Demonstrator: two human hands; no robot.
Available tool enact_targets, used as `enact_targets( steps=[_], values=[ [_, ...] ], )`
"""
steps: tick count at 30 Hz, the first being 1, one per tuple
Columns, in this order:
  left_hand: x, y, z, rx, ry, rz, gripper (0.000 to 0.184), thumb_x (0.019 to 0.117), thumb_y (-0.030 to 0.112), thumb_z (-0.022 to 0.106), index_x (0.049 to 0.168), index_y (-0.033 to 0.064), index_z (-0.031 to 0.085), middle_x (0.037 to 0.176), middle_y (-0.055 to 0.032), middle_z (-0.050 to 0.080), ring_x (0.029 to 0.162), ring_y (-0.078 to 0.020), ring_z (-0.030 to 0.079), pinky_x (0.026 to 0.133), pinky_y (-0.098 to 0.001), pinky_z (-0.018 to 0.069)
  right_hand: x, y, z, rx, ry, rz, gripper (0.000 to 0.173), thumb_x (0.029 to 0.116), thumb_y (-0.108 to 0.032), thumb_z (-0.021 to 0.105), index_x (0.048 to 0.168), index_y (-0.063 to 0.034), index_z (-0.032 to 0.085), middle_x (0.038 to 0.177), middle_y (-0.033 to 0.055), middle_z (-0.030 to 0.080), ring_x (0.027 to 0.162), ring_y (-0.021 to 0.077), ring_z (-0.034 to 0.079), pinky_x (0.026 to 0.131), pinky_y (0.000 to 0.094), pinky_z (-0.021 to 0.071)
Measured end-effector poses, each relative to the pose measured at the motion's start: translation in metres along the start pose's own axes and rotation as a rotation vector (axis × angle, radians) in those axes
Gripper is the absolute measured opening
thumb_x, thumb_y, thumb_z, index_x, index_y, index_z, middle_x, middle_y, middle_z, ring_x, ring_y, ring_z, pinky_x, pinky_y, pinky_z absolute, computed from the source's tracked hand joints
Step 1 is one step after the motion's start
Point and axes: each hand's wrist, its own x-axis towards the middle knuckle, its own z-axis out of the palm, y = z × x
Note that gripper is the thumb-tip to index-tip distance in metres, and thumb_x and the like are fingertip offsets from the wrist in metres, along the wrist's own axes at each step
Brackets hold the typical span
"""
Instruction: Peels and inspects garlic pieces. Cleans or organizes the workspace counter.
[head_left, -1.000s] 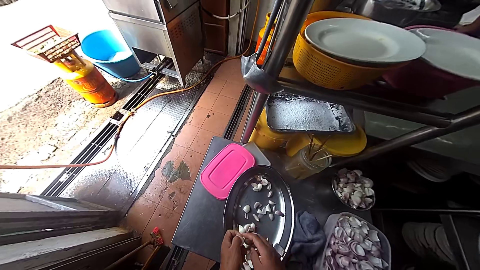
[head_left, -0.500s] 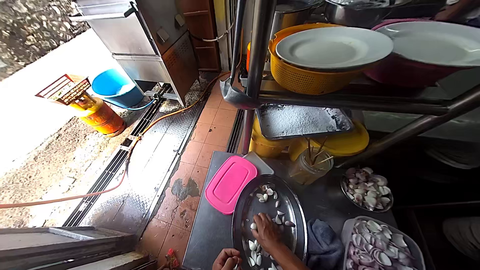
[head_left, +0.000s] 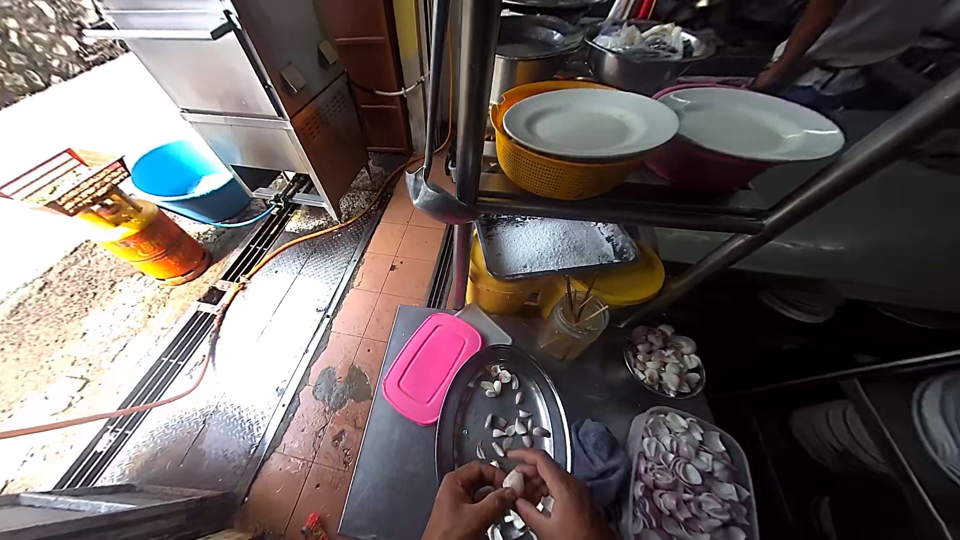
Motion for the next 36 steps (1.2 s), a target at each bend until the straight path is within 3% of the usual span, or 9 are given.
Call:
enact_targets(
  steps=[3,8,15,17,22,26,29,33,36],
  values=[
    [-0.002,0.008,0.004,-0.098,-0.017,0.046,0.012,0.0908,0.011,0.075,0.100,0.0034,0.071,0.084,-0.0025,0.072,0.065,-0.0069,0.064,0.060,-0.0241,0.0546,-0.011,-0.002,-0.005,0.319,0.040,0.095,0.027,0.0898,-0.005,0.074,0.114,0.0001,0.064,0.102,0.0079,0.073,0.088,0.0152,0.073,0.081,0.0328,0.0632],
    [-0.006,0.017,0.013,0.152,-0.038,0.146,0.011,0.0896,0.008,0.075,0.098,0.0018,0.072,0.090,-0.0029,0.073,0.079,-0.0085,0.069,0.073,-0.0264,0.0599,-0.026,-0.004,0.001,0.296,0.157,0.133,0.024,0.0859,-0.006,0.070,0.109,-0.0001,0.067,0.093,0.0062,0.072,0.077,0.0121,0.070,0.071,0.0301,0.0610],
    [-0.008,0.008,0.021,0.248,-0.087,0.234,0.012,0.0898,0.013,0.077,0.097,0.0038,0.072,0.081,-0.0014,0.068,0.061,-0.0059,0.058,0.056,-0.0224,0.0513,-0.034,0.002,0.004,0.198,0.215,0.096,0.016,0.0875,-0.007,0.066,0.103,-0.0052,0.067,0.088,0.0026,0.071,0.074,0.0096,0.069,0.068,0.0281,0.0600],
    [-0.009,0.007,0.027,0.197,-0.055,0.176,0.013,0.0893,0.012,0.077,0.097,0.0038,0.072,0.083,-0.0017,0.070,0.067,-0.0070,0.063,0.061,-0.0240,0.0548,-0.036,0.000,0.004,0.140,0.237,0.080,0.015,0.0884,-0.008,0.066,0.103,-0.0045,0.068,0.088,0.0035,0.070,0.075,0.0100,0.068,0.068,0.0281,0.0599],
    [-0.013,0.003,0.047,0.134,0.069,0.042,0.011,0.0906,0.006,0.069,0.100,0.0006,0.072,0.086,-0.0044,0.074,0.075,-0.0106,0.071,0.070,-0.0283,0.0608,-0.041,0.004,0.004,-0.340,0.363,-0.130,0.017,0.0838,-0.013,0.070,0.099,-0.0046,0.072,0.090,0.0096,0.068,0.081,0.0191,0.068,0.071,0.0320,0.0596],
    [-0.011,0.005,0.048,0.220,-0.040,-0.013,0.011,0.0919,0.006,0.069,0.101,0.0018,0.074,0.089,-0.0031,0.076,0.077,-0.0099,0.072,0.072,-0.0288,0.0621,-0.051,0.017,-0.003,-0.524,0.391,-0.258,0.016,0.0870,-0.018,0.068,0.098,-0.0083,0.073,0.089,0.0078,0.070,0.084,0.0211,0.070,0.074,0.0337,0.0600],
    [-0.012,0.005,0.065,0.288,-0.061,-0.053,0.011,0.0903,0.007,0.067,0.097,0.0034,0.074,0.082,-0.0008,0.074,0.070,-0.0079,0.069,0.066,-0.0280,0.0593,-0.060,0.023,-0.011,-0.586,0.376,-0.307,0.017,0.0899,-0.020,0.065,0.098,-0.0076,0.074,0.087,0.0076,0.069,0.082,0.0225,0.069,0.071,0.0353,0.0591],
    [-0.015,-0.005,0.098,0.256,0.075,-0.039,0.016,0.0901,0.004,0.055,0.094,0.0021,0.071,0.072,0.0005,0.070,0.062,-0.0074,0.066,0.060,-0.0293,0.0572,-0.066,0.028,-0.027,-0.611,0.372,-0.322,0.021,0.0936,-0.028,0.065,0.096,-0.0085,0.072,0.085,0.0077,0.068,0.080,0.0240,0.068,0.070,0.0374,0.0578],
    [-0.013,-0.003,0.114,0.237,0.075,-0.040,0.015,0.0940,0.005,0.056,0.096,0.0007,0.070,0.073,-0.0015,0.070,0.062,-0.0094,0.066,0.060,-0.0300,0.0575,-0.069,0.037,-0.045,-0.535,0.375,-0.319,0.020,0.0917,-0.027,0.067,0.098,-0.0085,0.073,0.087,0.0080,0.069,0.082,0.0241,0.069,0.072,0.0373,0.0586]
  ],
)
